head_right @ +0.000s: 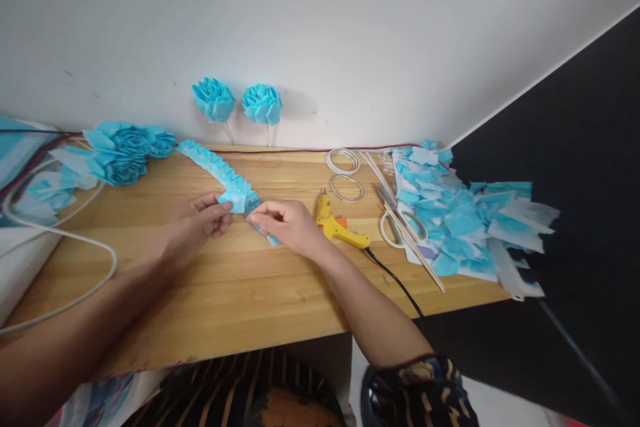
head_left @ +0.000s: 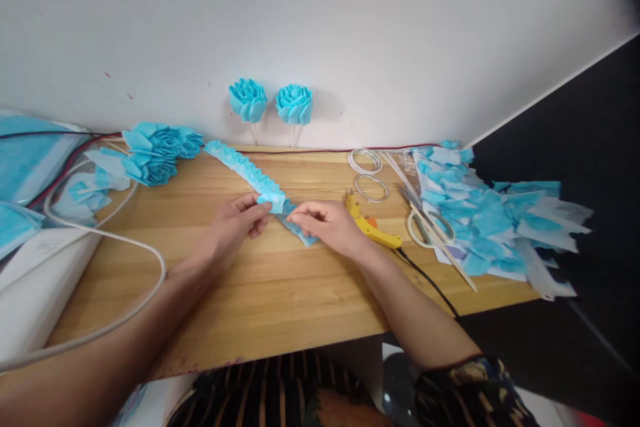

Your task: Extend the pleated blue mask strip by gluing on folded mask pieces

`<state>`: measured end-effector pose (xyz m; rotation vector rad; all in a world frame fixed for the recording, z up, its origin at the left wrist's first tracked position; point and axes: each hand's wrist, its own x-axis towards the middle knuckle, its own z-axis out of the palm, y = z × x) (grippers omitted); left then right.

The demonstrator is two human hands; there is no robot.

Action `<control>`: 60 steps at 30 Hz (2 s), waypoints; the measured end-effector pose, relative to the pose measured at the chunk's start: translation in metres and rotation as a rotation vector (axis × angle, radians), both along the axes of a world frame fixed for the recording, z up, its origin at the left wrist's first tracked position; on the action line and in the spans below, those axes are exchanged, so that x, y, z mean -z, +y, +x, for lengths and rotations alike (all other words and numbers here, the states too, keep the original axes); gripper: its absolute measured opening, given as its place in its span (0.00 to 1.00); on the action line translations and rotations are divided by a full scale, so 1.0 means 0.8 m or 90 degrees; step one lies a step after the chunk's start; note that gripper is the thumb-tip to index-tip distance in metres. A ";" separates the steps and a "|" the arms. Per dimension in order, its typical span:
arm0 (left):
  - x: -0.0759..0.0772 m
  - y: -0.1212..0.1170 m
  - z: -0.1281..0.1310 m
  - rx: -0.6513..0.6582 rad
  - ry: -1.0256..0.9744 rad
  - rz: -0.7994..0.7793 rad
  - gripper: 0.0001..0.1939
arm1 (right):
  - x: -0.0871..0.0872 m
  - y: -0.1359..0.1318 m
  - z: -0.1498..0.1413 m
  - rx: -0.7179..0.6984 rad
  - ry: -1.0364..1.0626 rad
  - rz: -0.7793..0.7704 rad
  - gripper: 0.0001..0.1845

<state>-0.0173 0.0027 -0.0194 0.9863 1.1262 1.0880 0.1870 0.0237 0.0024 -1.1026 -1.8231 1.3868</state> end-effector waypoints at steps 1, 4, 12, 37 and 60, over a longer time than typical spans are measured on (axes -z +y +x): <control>0.000 0.000 0.000 -0.002 0.008 0.001 0.13 | -0.002 0.003 0.003 0.049 0.029 0.015 0.13; -0.003 -0.001 0.001 0.006 0.058 0.011 0.14 | -0.008 0.013 0.013 0.219 0.152 0.049 0.14; -0.017 -0.006 0.007 0.078 0.238 0.089 0.13 | -0.011 0.004 0.008 0.070 0.079 0.121 0.19; -0.019 -0.011 0.014 0.118 0.242 0.079 0.17 | 0.005 -0.003 -0.012 0.068 0.240 -0.098 0.17; -0.020 -0.015 0.016 0.160 0.301 0.118 0.12 | 0.004 -0.004 -0.009 -0.031 0.162 -0.060 0.25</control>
